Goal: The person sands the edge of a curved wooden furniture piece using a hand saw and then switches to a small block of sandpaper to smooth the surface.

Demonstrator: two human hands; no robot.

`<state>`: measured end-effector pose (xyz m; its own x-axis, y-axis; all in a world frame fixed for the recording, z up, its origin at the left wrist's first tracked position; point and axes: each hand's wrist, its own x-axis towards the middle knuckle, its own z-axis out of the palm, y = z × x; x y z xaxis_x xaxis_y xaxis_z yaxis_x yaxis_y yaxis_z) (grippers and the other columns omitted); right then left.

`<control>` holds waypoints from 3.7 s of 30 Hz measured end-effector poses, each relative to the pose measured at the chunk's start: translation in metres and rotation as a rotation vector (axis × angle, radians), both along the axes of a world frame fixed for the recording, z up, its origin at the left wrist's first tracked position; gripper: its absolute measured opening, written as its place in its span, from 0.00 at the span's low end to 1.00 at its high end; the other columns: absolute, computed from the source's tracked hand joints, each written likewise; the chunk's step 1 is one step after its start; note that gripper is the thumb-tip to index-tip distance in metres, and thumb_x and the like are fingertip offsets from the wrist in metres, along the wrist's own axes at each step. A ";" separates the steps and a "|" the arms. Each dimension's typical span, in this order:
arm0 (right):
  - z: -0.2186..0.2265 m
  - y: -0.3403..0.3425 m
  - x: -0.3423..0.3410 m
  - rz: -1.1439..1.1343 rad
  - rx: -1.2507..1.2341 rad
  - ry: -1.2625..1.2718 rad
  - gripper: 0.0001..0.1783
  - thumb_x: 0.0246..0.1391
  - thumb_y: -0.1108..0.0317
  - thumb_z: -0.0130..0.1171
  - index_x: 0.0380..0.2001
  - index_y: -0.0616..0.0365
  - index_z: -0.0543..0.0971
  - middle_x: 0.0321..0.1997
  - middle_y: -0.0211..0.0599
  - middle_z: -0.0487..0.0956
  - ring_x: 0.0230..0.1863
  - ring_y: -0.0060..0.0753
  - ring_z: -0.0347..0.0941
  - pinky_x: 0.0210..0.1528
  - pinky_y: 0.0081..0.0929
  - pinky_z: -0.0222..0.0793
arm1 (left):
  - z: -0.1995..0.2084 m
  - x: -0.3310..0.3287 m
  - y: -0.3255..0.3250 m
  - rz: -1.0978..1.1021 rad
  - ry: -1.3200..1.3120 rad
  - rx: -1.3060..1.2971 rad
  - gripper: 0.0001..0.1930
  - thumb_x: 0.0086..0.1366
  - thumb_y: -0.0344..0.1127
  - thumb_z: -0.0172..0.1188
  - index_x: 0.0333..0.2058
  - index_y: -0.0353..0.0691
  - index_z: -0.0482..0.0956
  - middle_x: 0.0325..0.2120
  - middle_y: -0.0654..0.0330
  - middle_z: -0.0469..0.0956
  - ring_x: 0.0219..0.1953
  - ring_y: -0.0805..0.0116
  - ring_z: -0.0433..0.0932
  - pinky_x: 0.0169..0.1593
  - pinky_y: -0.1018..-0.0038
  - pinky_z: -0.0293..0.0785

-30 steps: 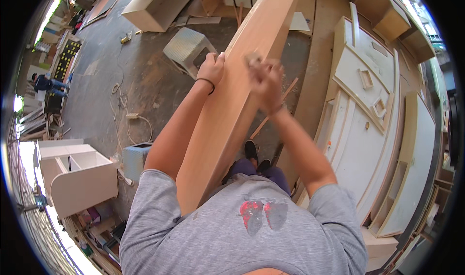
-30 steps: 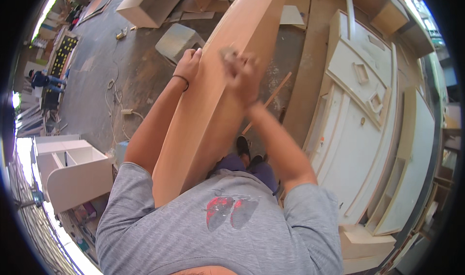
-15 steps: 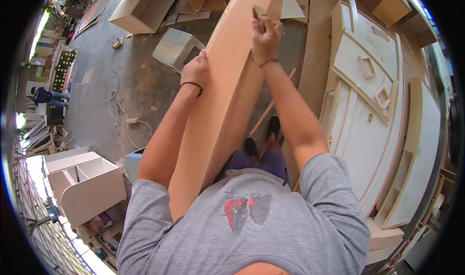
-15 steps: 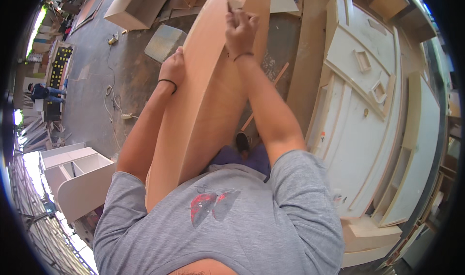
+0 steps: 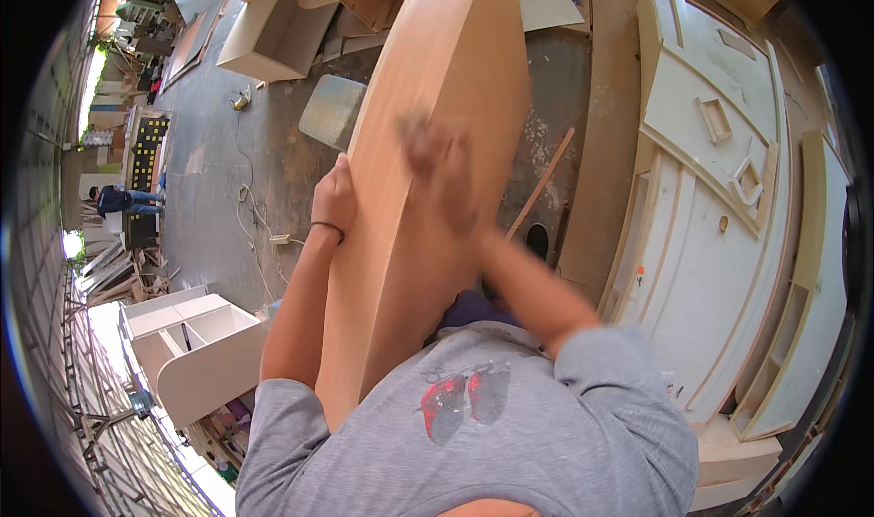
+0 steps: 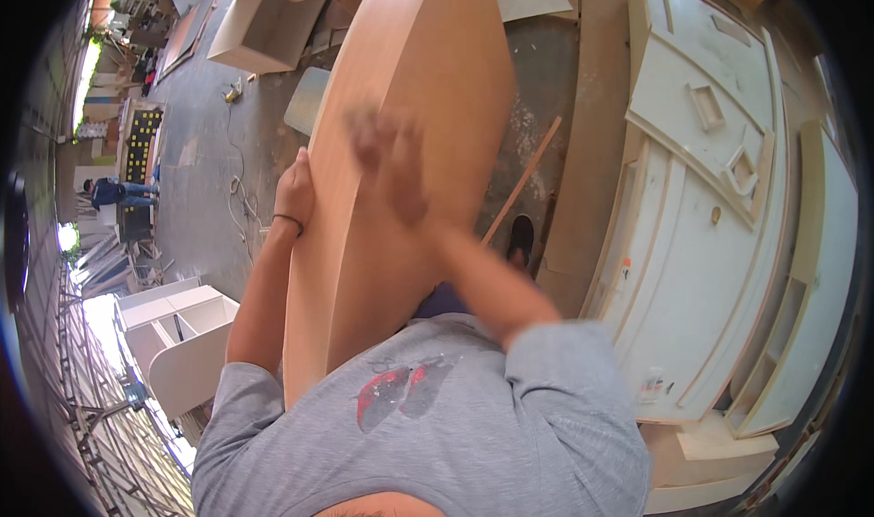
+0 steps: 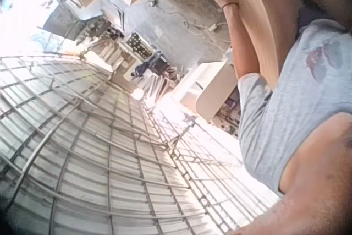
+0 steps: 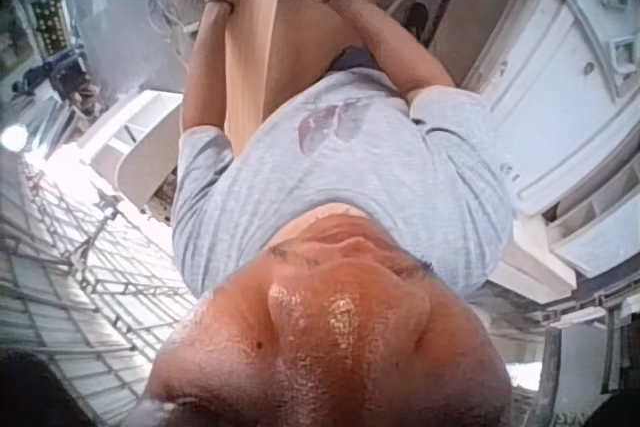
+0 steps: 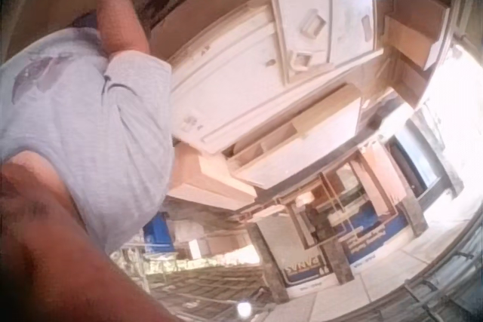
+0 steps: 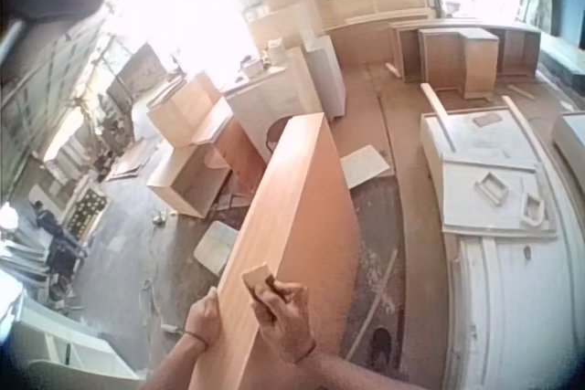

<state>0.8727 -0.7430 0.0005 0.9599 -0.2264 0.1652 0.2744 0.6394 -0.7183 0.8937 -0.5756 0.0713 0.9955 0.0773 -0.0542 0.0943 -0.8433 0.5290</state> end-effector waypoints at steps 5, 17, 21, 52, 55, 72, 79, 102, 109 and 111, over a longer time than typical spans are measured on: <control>0.022 -0.014 0.008 -0.334 -0.344 -0.182 0.03 0.59 0.73 0.53 0.36 0.54 0.71 0.32 0.32 0.72 0.33 0.26 0.68 0.36 0.25 0.67 | 0.007 -0.010 -0.005 0.061 0.015 -0.053 0.32 0.74 0.55 0.36 0.37 0.28 0.78 0.33 0.38 0.79 0.38 0.47 0.78 0.45 0.62 0.70; 0.011 -0.019 0.024 0.063 0.089 -0.193 0.05 0.55 0.71 0.55 0.35 0.58 0.74 0.31 0.33 0.72 0.29 0.27 0.66 0.31 0.25 0.63 | 0.006 -0.008 0.004 0.078 0.060 -0.133 0.31 0.74 0.54 0.38 0.37 0.27 0.78 0.31 0.43 0.80 0.36 0.56 0.77 0.45 0.67 0.70; 0.026 -0.100 0.152 -0.822 -0.969 -0.033 0.15 0.61 0.62 0.56 0.46 0.59 0.78 0.39 0.46 0.72 0.43 0.44 0.68 0.42 0.35 0.67 | 0.014 0.001 -0.013 0.044 0.086 -0.062 0.31 0.74 0.54 0.38 0.37 0.28 0.78 0.32 0.42 0.80 0.36 0.55 0.77 0.45 0.66 0.70; 0.015 -0.032 0.012 -0.615 -0.874 -0.242 0.09 0.55 0.70 0.63 0.39 0.59 0.78 0.44 0.49 0.67 0.42 0.50 0.66 0.46 0.46 0.63 | -0.012 -0.021 0.000 0.066 -0.043 -0.117 0.29 0.73 0.53 0.39 0.37 0.29 0.76 0.33 0.35 0.77 0.39 0.42 0.78 0.46 0.63 0.71; 0.009 -0.069 0.092 -0.725 -0.958 -0.138 0.07 0.58 0.71 0.61 0.38 0.59 0.78 0.43 0.50 0.67 0.42 0.49 0.67 0.46 0.45 0.65 | 0.003 -0.007 -0.013 0.061 0.082 -0.134 0.28 0.73 0.53 0.39 0.36 0.30 0.76 0.33 0.35 0.76 0.39 0.41 0.77 0.46 0.62 0.71; 0.043 -0.117 0.129 -0.742 -1.270 -0.150 0.08 0.56 0.69 0.59 0.38 0.58 0.81 0.34 0.41 0.73 0.42 0.44 0.67 0.46 0.39 0.63 | 0.001 0.007 -0.023 0.029 0.119 -0.104 0.31 0.72 0.56 0.37 0.36 0.30 0.77 0.37 0.34 0.76 0.43 0.37 0.75 0.49 0.60 0.69; 0.030 -0.024 -0.059 -0.261 -0.953 -0.564 0.12 0.54 0.73 0.58 0.43 0.59 0.75 0.43 0.43 0.73 0.45 0.46 0.68 0.55 0.48 0.64 | -0.015 -0.001 0.000 0.071 0.124 -0.211 0.32 0.71 0.58 0.38 0.39 0.30 0.78 0.38 0.35 0.77 0.45 0.43 0.77 0.51 0.62 0.69; 0.016 -0.036 -0.003 -0.492 -1.280 -0.365 0.17 0.48 0.68 0.63 0.44 0.47 0.80 0.42 0.35 0.77 0.46 0.42 0.69 0.51 0.42 0.61 | -0.028 0.011 0.009 0.037 0.165 -0.247 0.41 0.70 0.67 0.32 0.42 0.28 0.78 0.39 0.36 0.78 0.48 0.43 0.76 0.52 0.63 0.68; 0.027 -0.140 0.153 -0.752 -1.342 -0.212 0.08 0.48 0.68 0.62 0.35 0.47 0.81 0.32 0.37 0.74 0.43 0.41 0.69 0.43 0.40 0.65 | 0.014 0.001 -0.021 0.042 0.241 -0.191 0.42 0.70 0.68 0.31 0.39 0.28 0.78 0.36 0.37 0.78 0.45 0.40 0.76 0.49 0.60 0.69; 0.029 -0.138 0.162 -0.729 -1.310 -0.195 0.08 0.48 0.69 0.62 0.34 0.49 0.80 0.32 0.37 0.74 0.41 0.42 0.68 0.43 0.41 0.64 | 0.001 -0.001 -0.008 0.040 0.150 -0.095 0.42 0.69 0.69 0.30 0.39 0.29 0.77 0.36 0.37 0.78 0.45 0.38 0.75 0.49 0.59 0.69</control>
<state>1.0349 -0.8810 0.0294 0.6458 -0.2256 0.7294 0.3946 -0.7192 -0.5718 0.8924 -0.5832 0.0728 0.9720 0.1040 -0.2107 0.2104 -0.7842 0.5838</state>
